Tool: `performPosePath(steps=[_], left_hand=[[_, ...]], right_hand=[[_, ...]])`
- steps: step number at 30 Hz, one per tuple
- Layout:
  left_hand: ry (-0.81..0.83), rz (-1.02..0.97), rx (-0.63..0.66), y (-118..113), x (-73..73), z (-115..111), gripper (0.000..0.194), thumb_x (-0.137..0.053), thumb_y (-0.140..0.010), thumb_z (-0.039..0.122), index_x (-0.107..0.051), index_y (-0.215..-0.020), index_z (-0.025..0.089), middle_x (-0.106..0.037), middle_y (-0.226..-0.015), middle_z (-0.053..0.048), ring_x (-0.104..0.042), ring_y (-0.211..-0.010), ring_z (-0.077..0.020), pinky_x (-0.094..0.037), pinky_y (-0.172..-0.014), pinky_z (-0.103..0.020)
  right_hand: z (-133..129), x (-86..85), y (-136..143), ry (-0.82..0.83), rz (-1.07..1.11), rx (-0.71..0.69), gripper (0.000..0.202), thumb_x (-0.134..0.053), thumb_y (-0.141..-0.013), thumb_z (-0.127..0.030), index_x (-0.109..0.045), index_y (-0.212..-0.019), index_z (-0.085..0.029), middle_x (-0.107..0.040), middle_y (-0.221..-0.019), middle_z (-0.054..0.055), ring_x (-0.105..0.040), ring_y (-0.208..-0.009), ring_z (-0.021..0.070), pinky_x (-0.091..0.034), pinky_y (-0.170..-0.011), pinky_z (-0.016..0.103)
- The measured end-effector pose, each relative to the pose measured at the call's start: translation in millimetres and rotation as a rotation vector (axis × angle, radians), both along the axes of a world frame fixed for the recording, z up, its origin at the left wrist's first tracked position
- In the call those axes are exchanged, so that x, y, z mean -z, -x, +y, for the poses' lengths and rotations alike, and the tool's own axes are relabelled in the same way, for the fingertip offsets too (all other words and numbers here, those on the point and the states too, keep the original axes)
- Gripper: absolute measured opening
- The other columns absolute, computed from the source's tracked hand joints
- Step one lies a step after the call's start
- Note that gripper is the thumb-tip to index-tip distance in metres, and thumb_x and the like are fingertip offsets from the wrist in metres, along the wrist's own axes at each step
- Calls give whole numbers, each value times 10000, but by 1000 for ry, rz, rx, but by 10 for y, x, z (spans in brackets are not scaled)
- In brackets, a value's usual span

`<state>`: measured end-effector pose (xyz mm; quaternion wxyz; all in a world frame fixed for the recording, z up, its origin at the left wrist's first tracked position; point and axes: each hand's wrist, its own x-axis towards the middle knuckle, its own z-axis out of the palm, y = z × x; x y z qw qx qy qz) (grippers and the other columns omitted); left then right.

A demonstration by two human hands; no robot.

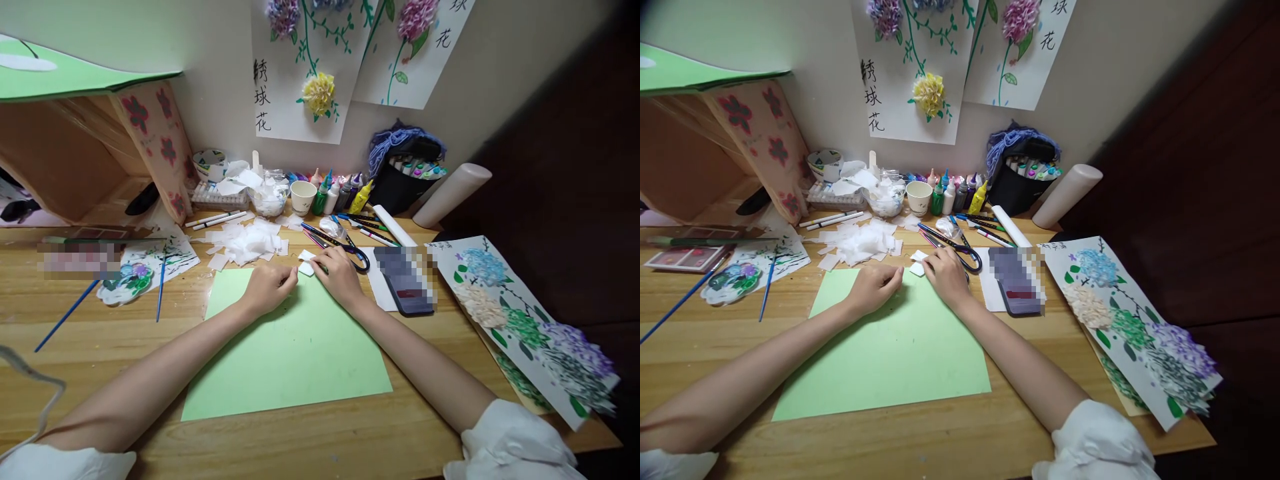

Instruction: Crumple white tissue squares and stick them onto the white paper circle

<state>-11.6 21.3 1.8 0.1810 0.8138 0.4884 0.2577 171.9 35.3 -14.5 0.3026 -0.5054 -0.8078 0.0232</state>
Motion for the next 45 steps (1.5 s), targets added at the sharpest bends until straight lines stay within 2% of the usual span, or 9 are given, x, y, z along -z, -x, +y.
performPosePath(steps=[5, 8, 11, 17, 21, 25, 28, 35, 45], left_hand=[[-7, 23, 22, 6, 5, -2, 471, -296, -897, 363, -462, -505, 162, -497, -473, 1, -378, -463, -97, -215, -516, -259], [-13, 29, 14, 16, 15, -2, 469, -290, -900, 365, -459, -513, 162, -506, -483, -1, -383, -465, -98, -218, -520, -259], [-6, 40, 23, 23, 12, -3, 461, -292, -899, 355, -438, -508, 162, -504, -491, -1, -392, -471, -98, -224, -524, -256], [10, 61, 34, 21, -2, 2, 450, -301, -895, 353, -428, -508, 161, -506, -504, -5, -413, -491, -103, -214, -524, -258], [5, 66, 32, 19, 6, 8, 457, -292, -897, 361, -438, -513, 161, -512, -507, -9, -403, -485, -104, -206, -523, -263], [0, 38, 0, 11, -1, 1, 465, -295, -900, 366, -453, -513, 161, -517, -498, -6, -406, -482, -104, -215, -526, -261], [48, -1, -56, 6, -20, -10, 475, -303, -898, 375, -494, -519, 163, -541, -499, -8, -432, -484, -105, -238, -534, -256], [82, -53, -137, 6, -43, -8, 481, -307, -896, 359, -483, -496, 159, -557, -496, -9, -459, -496, -105, -277, -561, -246], [97, -21, -84, -8, -42, -12, 475, -313, -892, 365, -494, -508, 153, -553, -488, -6, -438, -472, -95, -238, -532, -252]], right_hand=[[-74, -66, 39, -6, -9, 43, 242, -470, -864, -297, -650, -970, -176, -601, -948, 121, -505, -939, 257, -428, -828, 414], [-114, -90, 31, -92, -36, 256, 375, -483, -849, -340, -539, -1158, -135, -481, -1216, 193, -412, -1149, 332, -342, -932, 519], [-143, -71, -57, -150, -75, 474, 498, -499, -828, -431, -471, -1212, -115, -343, -1351, 246, -273, -1258, 427, -186, -952, 666], [-194, -13, -277, -65, -167, 637, 605, -499, -786, -555, -506, -1158, -78, -398, -1278, 305, -440, -1118, 473, -103, -906, 733], [-191, -64, -231, -111, -164, 546, 543, -508, -812, -482, -489, -1184, -87, -439, -1247, 260, -398, -1164, 426, -152, -947, 693], [-145, -117, -48, -30, -110, 209, 323, -464, -867, -305, -544, -1113, -111, -524, -1097, 183, -475, -1047, 293, -390, -906, 470], [-94, -112, 75, 11, -75, 71, 223, -474, -863, -245, -594, -1012, -130, -565, -964, 136, -489, -940, 261, -439, -831, 395], [-3, -22, 133, -10, -57, 39, 103, -540, -830, -224, -618, -848, -160, -588, -846, 96, -479, -850, 247, -450, -752, 377], [30, -35, 90, -6, -135, 33, 78, -575, -812, -204, -612, -761, -158, -611, -807, 86, -496, -841, 243, -460, -742, 359]])
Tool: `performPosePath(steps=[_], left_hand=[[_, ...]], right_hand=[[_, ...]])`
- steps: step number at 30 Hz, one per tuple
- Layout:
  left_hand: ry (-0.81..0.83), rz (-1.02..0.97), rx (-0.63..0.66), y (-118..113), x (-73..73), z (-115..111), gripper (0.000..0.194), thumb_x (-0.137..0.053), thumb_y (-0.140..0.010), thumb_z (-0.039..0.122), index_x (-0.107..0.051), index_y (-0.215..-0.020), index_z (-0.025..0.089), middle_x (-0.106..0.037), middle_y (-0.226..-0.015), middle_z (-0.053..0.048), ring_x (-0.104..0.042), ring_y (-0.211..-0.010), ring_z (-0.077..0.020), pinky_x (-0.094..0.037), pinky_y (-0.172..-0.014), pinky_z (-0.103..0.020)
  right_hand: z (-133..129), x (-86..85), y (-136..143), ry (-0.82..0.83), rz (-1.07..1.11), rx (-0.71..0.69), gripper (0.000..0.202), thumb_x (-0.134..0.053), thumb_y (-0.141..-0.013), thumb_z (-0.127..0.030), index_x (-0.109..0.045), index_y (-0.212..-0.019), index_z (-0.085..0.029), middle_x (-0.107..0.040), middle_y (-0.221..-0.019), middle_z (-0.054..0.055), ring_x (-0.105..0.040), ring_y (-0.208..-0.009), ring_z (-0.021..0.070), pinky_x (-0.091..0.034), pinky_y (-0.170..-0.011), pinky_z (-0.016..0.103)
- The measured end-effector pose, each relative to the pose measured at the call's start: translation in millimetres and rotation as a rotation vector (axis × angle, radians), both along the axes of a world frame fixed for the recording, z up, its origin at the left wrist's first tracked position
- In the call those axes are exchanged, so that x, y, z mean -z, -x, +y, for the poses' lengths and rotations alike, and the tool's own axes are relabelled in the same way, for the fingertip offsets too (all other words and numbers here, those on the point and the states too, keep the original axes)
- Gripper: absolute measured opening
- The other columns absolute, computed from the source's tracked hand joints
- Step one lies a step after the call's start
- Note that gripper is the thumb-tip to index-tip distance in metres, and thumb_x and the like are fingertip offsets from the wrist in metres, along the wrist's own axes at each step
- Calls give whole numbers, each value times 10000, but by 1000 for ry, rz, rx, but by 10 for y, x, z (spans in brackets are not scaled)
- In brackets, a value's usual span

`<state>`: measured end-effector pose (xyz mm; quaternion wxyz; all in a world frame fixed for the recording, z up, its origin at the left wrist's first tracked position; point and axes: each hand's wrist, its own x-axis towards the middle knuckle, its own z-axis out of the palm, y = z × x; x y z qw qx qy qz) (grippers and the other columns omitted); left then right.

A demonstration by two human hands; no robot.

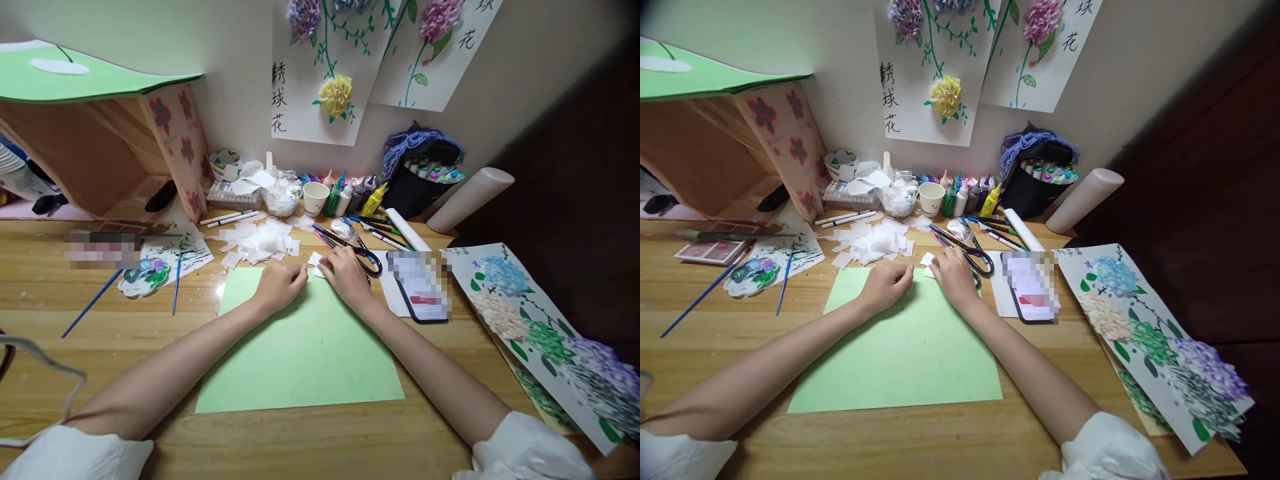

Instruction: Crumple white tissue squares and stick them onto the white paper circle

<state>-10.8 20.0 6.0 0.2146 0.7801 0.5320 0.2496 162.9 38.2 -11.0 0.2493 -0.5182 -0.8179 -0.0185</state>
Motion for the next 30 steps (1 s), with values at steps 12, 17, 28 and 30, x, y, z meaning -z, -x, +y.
performPosePath(steps=[12, 17, 28, 30], left_hand=[[37, 13, -10, 9, 4, 18, 357, -343, -882, 344, -557, -652, 176, -606, -587, -7, -494, -544, -117, -251, -538, -240], [35, 0, -6, 0, 26, 28, 281, -372, -864, 339, -574, -743, 186, -624, -659, -8, -503, -576, -125, -264, -545, -238], [48, 32, -20, 6, 19, 23, 288, -353, -865, 329, -574, -742, 191, -605, -630, -1, -496, -562, -128, -263, -537, -243], [57, 26, -11, 4, 12, 27, 294, -351, -867, 332, -580, -749, 190, -615, -643, -3, -507, -573, -129, -274, -543, -243]], right_hand=[[34, 68, 27, -102, 74, 38, 114, -559, -784, -144, -612, -686, -169, -593, -721, 68, -497, -776, 219, -460, -683, 331], [5, 16, 0, -44, 114, 24, 103, -555, -798, -174, -631, -728, -173, -603, -746, 68, -498, -794, 219, -454, -702, 331], [1, 22, -1, -14, 160, 44, 136, -562, -798, -197, -665, -710, -180, -625, -731, 60, -533, -790, 209, -453, -700, 317], [1, 25, -1, -11, 175, 48, 138, -561, -791, -188, -668, -704, -179, -627, -730, 60, -535, -791, 207, -453, -695, 311]])
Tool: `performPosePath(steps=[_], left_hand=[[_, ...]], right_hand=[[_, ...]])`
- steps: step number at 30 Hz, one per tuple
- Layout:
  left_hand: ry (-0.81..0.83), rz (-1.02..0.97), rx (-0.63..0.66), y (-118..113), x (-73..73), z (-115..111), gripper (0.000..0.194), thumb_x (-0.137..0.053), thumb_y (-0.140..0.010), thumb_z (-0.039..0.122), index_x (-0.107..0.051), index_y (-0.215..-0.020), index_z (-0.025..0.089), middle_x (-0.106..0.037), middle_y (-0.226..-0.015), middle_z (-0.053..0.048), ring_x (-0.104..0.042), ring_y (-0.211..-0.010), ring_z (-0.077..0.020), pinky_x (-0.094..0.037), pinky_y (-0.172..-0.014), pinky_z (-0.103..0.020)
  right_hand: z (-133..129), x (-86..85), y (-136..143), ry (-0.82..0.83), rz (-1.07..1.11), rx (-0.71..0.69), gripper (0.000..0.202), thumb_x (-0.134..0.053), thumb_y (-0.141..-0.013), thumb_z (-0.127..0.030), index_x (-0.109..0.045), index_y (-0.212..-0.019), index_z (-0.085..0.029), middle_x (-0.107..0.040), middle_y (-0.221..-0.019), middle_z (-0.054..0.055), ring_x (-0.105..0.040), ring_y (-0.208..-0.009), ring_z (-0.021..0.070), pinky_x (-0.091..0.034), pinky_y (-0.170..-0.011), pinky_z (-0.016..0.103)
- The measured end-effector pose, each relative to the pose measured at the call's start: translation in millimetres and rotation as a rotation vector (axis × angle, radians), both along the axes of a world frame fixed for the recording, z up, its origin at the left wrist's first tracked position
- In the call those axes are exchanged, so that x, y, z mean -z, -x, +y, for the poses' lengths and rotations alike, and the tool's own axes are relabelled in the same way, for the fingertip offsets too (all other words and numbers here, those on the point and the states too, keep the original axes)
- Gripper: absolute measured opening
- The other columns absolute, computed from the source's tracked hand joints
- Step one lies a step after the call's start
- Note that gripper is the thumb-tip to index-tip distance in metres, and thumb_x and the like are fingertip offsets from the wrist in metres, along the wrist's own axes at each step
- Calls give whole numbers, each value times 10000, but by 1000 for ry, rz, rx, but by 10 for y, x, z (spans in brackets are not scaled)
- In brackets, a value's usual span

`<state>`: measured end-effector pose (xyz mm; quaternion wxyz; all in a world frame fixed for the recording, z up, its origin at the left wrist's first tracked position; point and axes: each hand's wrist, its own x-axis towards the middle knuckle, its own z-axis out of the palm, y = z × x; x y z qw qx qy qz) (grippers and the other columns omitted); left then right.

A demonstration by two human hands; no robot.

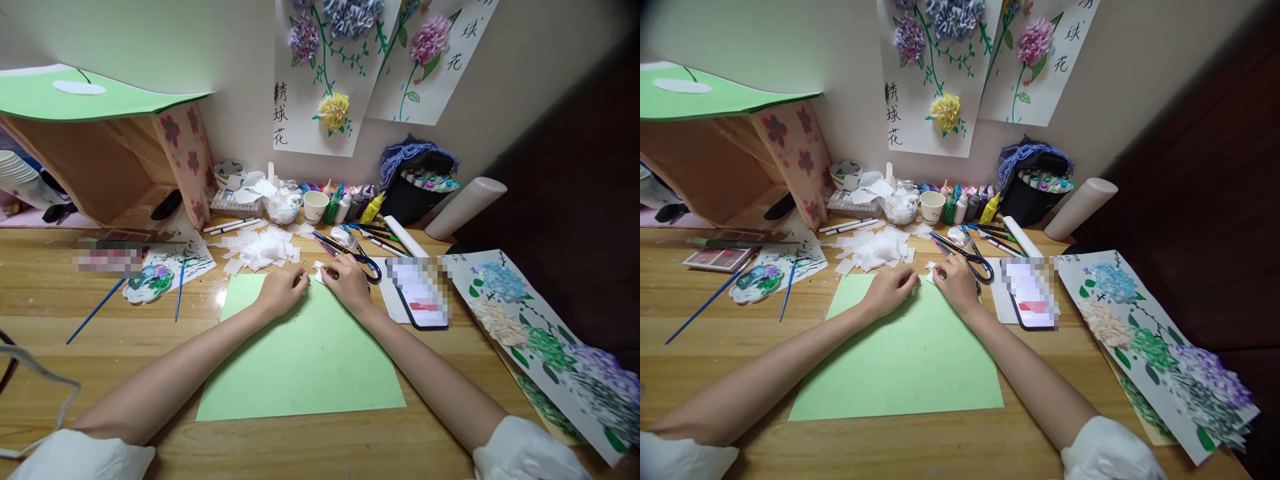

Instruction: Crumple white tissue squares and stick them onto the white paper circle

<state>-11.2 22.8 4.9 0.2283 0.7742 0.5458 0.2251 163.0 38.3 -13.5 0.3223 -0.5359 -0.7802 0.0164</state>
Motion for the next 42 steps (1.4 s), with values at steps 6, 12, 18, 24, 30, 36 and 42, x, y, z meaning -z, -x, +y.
performPosePath(steps=[6, 12, 18, 24, 30, 36, 42], left_hand=[[14, -21, 16, -2, 0, 12, 295, -366, -860, 331, -607, -767, 188, -635, -667, -12, -523, -587, -134, -304, -555, -243], [26, -134, 51, 10, 16, 28, 266, -407, -851, 331, -632, -850, 189, -632, -641, -1, -519, -566, -122, -331, -553, -227], [48, -285, 101, 31, 64, 63, 263, -462, -833, 361, -629, -873, 162, -572, -557, 28, -471, -524, -96, -325, -529, -202], [80, -347, 133, 31, 57, 69, 296, -472, -824, 399, -585, -745, 137, -524, -536, 30, -414, -505, -83, -307, -505, -196], [113, -402, 149, 31, 58, 72, 232, -450, -817, 316, -598, -789, 139, -515, -525, 37, -411, -496, -79, -312, -502, -195], [119, -412, 148, 24, 41, 59, 218, -468, -796, 318, -591, -786, 139, -473, -534, 41, -384, -499, -74, -298, -484, -187], [130, -415, 150, 26, 34, 56, 271, -466, -811, 380, -572, -743, 139, -472, -524, 38, -389, -497, -78, -295, -487, -194]], right_hand=[[1, -16, -7, -9, 45, 5, 133, -560, -777, -169, -663, -694, -181, -612, -707, 56, -525, -765, 204, -449, -668, 312], [-57, -81, 34, -57, 148, -34, 126, -558, -787, -177, -653, -706, -193, -603, -702, 46, -519, -766, 196, -446, -691, 317], [-182, -127, 136, -48, 270, -89, 112, -574, -788, -181, -657, -714, -194, -587, -661, 25, -498, -713, 173, -436, -672, 301], [-209, -122, 153, -74, 265, -82, 118, -572, -793, -191, -651, -706, -190, -588, -658, 27, -489, -709, 175, -429, -662, 301], [-209, -118, 150, -89, 238, -83, 121, -562, -800, -197, -653, -719, -199, -586, -656, 27, -490, -711, 179, -432, -664, 307], [-219, -120, 148, -89, 231, -86, 126, -556, -807, -212, -658, -734, -203, -588, -661, 30, -499, -713, 181, -435, -663, 317], [-228, -121, 152, -89, 229, -90, 126, -556, -809, -221, -659, -739, -203, -596, -673, 33, -505, -719, 180, -437, -670, 316]])
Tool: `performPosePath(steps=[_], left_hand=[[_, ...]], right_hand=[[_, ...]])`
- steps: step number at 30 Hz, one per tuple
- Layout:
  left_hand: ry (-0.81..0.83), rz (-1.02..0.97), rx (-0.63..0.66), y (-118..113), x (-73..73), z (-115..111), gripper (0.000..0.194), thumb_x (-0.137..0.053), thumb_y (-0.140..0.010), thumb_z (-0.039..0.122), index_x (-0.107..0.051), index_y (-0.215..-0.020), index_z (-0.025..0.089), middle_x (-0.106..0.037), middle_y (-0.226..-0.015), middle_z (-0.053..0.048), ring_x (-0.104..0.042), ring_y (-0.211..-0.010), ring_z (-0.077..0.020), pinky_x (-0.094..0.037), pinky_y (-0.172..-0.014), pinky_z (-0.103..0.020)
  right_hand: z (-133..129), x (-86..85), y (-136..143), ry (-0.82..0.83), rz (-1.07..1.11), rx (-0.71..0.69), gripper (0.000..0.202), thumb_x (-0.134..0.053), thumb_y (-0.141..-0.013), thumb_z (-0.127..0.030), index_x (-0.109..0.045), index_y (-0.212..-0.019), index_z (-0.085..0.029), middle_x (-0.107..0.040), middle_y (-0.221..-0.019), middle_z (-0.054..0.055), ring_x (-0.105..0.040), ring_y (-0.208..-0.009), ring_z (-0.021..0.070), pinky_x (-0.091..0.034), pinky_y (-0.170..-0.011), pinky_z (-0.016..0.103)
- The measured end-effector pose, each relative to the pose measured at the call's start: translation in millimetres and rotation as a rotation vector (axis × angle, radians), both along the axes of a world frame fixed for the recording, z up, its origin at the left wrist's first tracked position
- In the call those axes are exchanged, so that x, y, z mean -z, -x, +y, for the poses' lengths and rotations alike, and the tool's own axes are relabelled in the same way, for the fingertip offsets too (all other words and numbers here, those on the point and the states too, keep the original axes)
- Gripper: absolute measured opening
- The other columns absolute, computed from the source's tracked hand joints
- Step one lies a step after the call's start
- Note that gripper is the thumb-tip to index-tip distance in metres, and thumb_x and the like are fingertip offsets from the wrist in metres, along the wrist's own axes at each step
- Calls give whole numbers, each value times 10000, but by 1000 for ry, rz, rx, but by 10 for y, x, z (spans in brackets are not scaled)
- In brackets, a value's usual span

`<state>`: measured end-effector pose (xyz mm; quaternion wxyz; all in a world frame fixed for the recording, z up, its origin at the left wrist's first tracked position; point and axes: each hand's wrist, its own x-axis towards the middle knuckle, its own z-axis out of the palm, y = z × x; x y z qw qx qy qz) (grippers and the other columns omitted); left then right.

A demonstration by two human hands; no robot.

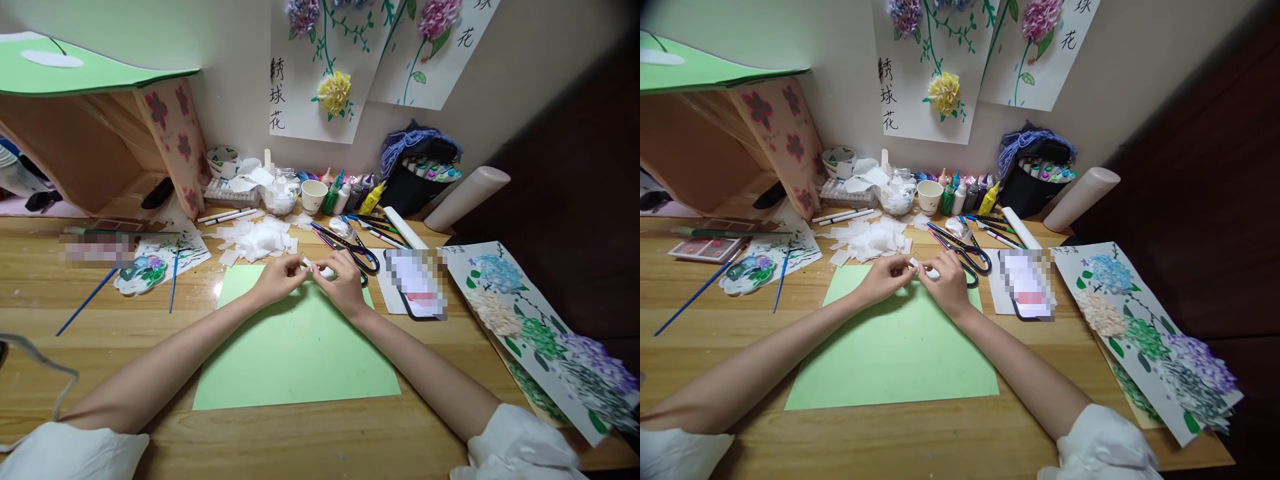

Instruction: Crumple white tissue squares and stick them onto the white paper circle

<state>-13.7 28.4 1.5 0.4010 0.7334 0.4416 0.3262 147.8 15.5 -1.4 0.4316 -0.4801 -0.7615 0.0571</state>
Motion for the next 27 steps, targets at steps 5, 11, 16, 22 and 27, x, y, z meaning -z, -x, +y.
performPosePath(steps=[5, 11, 16, 22, 27], left_hand=[[16, 3, -3, 6, -8, -3, 276, -461, -826, 384, -586, -766, 146, -520, -522, 35, -404, -478, -77, -305, -487, -195], [4, -31, -18, 7, -38, -5, 318, -430, -853, 408, -585, -763, 146, -537, -537, 22, -456, -507, -92, -345, -518, -204], [-26, 0, -16, 14, -16, 7, 297, -414, -869, 367, -591, -766, 152, -566, -548, 17, -475, -525, -98, -359, -544, -209], [-16, 15, -5, 8, -21, -4, 288, -404, -870, 344, -609, -801, 153, -562, -533, 27, -454, -493, -89, -342, -531, -202], [-29, 33, -35, 8, -18, -13, 254, -425, -845, 305, -624, -789, 156, -564, -515, 33, -444, -473, -78, -345, -533, -194]], right_hand=[[3, -2, 1, 3, 8, 0, 132, -557, -812, -229, -670, -751, -199, -594, -666, 36, -503, -713, 181, -439, -661, 315], [-7, -11, -12, 18, 4, -35, 133, -564, -806, -246, -692, -825, -215, -591, -682, 30, -515, -713, 176, -442, -677, 317], [2, 3, -16, 22, -11, -31, 141, -570, -802, -256, -698, -848, -221, -583, -681, 29, -513, -709, 175, -446, -679, 311], [2, 1, -15, 36, -23, -30, 148, -569, -802, -244, -702, -859, -211, -591, -683, 33, -513, -717, 177, -447, -686, 312], [1, 12, -9, 42, -37, -28, 130, -585, -786, -243, -696, -841, -204, -596, -693, 36, -510, -727, 180, -443, -685, 308]])
